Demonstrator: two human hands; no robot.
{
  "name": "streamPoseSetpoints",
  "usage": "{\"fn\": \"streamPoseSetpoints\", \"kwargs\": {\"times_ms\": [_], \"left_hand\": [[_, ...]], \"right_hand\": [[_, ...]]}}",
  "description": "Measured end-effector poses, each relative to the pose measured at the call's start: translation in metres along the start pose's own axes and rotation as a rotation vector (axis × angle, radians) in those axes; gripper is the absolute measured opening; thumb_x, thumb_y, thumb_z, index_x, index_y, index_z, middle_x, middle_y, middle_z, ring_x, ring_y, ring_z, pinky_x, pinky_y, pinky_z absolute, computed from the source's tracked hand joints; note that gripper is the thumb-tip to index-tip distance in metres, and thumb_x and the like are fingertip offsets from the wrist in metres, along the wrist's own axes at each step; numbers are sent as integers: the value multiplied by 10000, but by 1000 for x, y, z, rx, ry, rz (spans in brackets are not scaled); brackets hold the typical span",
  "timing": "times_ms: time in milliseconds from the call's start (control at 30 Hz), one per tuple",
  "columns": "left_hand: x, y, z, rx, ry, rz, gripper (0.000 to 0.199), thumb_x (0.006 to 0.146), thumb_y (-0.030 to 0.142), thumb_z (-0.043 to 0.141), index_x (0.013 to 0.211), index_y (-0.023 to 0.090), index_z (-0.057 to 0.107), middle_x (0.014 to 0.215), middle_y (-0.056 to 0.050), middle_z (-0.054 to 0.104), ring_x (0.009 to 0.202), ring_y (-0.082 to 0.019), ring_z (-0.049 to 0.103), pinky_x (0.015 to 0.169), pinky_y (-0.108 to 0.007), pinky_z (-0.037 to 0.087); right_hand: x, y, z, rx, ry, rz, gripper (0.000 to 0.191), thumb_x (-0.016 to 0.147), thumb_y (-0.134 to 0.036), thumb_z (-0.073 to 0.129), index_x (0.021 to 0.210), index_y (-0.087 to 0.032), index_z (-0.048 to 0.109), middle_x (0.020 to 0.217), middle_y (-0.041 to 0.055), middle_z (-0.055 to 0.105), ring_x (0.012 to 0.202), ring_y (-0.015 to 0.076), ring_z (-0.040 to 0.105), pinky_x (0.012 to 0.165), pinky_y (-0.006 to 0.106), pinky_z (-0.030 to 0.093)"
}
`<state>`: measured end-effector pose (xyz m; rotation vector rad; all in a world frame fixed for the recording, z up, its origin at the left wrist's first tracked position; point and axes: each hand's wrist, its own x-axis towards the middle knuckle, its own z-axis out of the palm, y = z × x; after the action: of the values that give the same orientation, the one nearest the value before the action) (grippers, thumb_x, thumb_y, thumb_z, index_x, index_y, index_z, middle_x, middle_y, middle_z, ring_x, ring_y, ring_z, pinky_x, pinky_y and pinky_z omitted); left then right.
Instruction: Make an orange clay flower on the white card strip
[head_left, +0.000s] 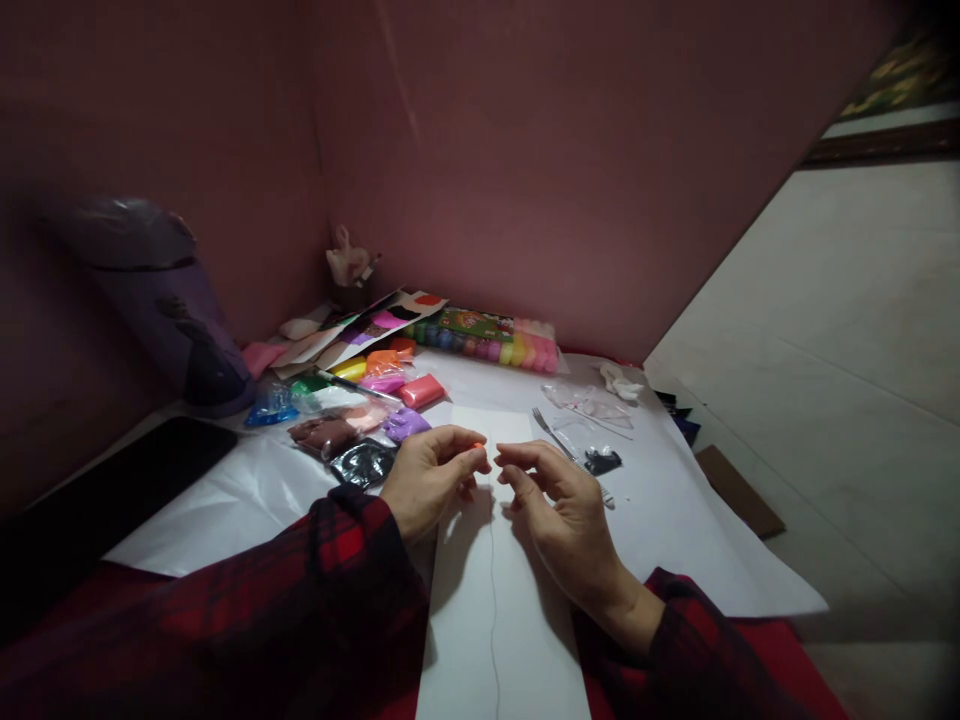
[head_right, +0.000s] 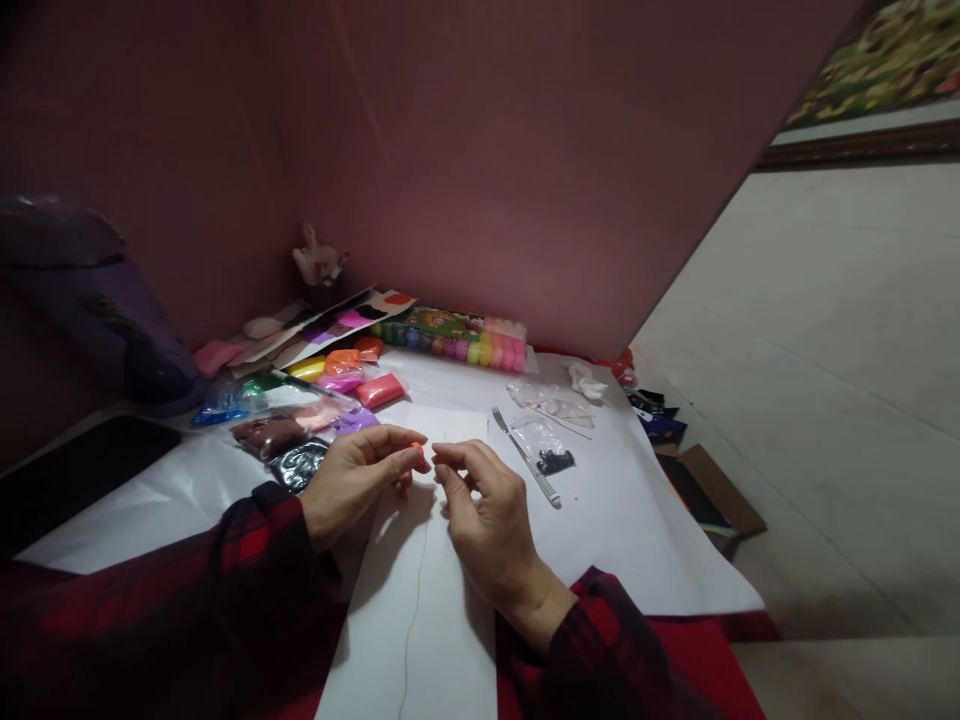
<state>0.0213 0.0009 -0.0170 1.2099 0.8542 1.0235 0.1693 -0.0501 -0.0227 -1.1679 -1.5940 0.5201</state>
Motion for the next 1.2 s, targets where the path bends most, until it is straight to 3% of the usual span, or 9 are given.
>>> {"fn": "streamPoseSetpoints", "kwargs": {"times_ms": [200, 367, 500, 667, 867, 1067, 1200], "left_hand": [[-2, 4, 1, -31, -60, 16, 224, 683, 280, 708, 785, 88, 651, 592, -2, 626, 446, -88, 532, 442, -225, 456], [-1, 4, 1, -48, -64, -2, 260, 666, 322, 731, 755, 89, 659, 587, -9, 626, 446, -89, 531, 432, -222, 448], [0, 4, 1, -78, -69, -43, 329, 629, 362, 766, 775, 81, 677, 594, -14, 628, 445, -93, 533, 445, -238, 465], [-1, 0, 0, -22, -115, 5, 356, 664, 399, 744, 829, 87, 701, 533, -10, 606, 441, -108, 542, 471, -247, 461], [-3, -1, 0, 4, -175, 78, 284, 705, 368, 719, 841, 118, 717, 558, -5, 618, 524, -111, 565, 546, -244, 470], [-4, 4, 1, -53, -155, 18, 261, 654, 323, 767, 772, 104, 690, 613, -12, 638, 516, -100, 555, 526, -239, 468], [-4, 6, 1, -90, -145, -35, 303, 656, 345, 771, 800, 94, 683, 670, -40, 672, 513, -93, 548, 506, -233, 465]], "right_hand": [[3, 2, 0, -56, 50, 10, 46, 849, -210, 607, 883, -199, 635, 747, 9, 613, 671, 152, 594, 588, 282, 502], [2, 1, 0, -80, 22, -14, 53, 854, -178, 586, 870, -196, 633, 771, 12, 632, 707, 153, 602, 623, 283, 489], [4, -1, 0, -137, 20, -27, 66, 827, -176, 613, 888, -196, 628, 806, 18, 600, 705, 150, 579, 564, 262, 466], [5, -1, 1, -139, 25, -11, 64, 833, -203, 616, 896, -195, 620, 802, 15, 587, 707, 147, 577, 552, 256, 465], [1, 2, 0, -42, 51, 116, 187, 824, -266, 640, 987, -207, 570, 835, 16, 603, 704, 155, 600, 521, 258, 485], [2, 2, 1, 105, -22, 153, 135, 861, -305, 599, 946, -200, 601, 847, 26, 623, 699, 149, 613, 520, 244, 506], [2, 4, 1, 144, -33, 146, 178, 906, -304, 524, 1014, -201, 620, 846, 29, 632, 573, 115, 585, 501, 246, 505]]}}
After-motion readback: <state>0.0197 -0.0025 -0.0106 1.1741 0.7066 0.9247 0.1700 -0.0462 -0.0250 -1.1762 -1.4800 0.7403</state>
